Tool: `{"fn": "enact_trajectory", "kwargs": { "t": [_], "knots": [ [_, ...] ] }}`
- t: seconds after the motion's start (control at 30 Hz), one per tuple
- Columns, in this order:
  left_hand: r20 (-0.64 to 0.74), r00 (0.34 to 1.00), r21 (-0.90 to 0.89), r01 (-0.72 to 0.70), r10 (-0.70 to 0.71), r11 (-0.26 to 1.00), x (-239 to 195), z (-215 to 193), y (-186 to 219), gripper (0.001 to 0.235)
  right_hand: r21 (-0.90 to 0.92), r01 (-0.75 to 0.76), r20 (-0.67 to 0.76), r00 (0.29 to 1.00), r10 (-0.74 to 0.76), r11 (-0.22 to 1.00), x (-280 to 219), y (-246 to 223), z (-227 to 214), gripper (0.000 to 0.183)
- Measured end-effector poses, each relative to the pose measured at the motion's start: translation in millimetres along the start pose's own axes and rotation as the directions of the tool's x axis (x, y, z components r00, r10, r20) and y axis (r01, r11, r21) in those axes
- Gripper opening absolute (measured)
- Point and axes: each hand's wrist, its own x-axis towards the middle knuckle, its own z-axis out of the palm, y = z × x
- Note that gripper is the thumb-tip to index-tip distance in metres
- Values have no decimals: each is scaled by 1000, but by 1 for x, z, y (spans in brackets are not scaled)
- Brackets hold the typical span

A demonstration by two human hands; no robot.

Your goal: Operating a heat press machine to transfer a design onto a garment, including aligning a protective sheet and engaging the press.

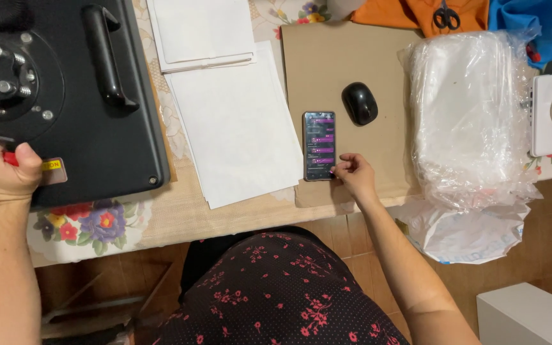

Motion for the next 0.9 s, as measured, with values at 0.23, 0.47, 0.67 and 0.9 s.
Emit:
{"fn": "enact_trajectory", "kwargs": {
  "t": [0.23,0.47,0.67,0.9],
  "knots": [
    [-6,999,-12,-38,38,999,0,-1,2,52,-271,-31,-96,995,5,962,25,-49,4,20],
    [-2,1000,5,29,-29,1000,-6,8,-3,57,-77,148,-284,945,-164,986,22,-72,-17,21],
    [-140,988,183,-35,61,982,12,-11,21,60,-75,265,-348,897,-274,961,-16,-50,-11,19],
    [-253,964,172,-35,79,984,37,-26,49,55,-232,764,240,645,-726,602,-102,-85,118,12]
  ]
}}
